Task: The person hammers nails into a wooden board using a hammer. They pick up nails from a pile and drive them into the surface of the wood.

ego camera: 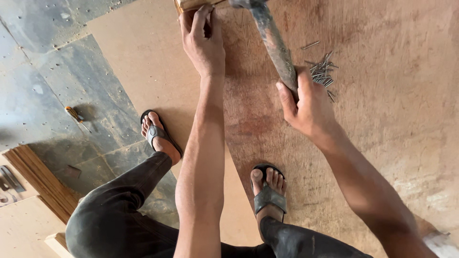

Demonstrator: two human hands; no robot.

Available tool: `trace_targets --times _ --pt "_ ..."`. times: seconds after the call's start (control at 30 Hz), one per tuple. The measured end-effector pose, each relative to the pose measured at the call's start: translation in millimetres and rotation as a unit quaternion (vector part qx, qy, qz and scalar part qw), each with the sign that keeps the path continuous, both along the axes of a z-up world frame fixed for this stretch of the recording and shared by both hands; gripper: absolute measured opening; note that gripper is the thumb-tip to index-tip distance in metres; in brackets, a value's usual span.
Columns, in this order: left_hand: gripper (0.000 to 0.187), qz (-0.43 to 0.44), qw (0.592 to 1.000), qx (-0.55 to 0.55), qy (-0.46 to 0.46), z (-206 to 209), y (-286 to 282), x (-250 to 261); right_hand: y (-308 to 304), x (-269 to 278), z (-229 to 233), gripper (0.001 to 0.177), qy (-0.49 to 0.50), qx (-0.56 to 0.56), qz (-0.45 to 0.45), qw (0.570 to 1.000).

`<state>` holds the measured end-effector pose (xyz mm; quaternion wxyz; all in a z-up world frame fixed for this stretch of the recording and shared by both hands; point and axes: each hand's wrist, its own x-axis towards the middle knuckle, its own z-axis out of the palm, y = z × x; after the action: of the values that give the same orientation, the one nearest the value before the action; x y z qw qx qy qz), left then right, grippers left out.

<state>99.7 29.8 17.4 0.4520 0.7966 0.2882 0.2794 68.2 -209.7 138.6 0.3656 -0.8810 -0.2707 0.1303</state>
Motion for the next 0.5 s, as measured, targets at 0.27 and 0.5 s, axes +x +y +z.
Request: trace_targets --times 0.27,0.5 --pt "0.014 -0.005 0.998 0.060 -0.036 6 0 0 26 22 -6 0.021 -0.024 -0.063 0.064 0.996" --pt "0.016 -0.005 0.999 0.048 0.006 5 -2 0 11 20 -21 0.023 -0.057 -0.030 0.072 0.995"
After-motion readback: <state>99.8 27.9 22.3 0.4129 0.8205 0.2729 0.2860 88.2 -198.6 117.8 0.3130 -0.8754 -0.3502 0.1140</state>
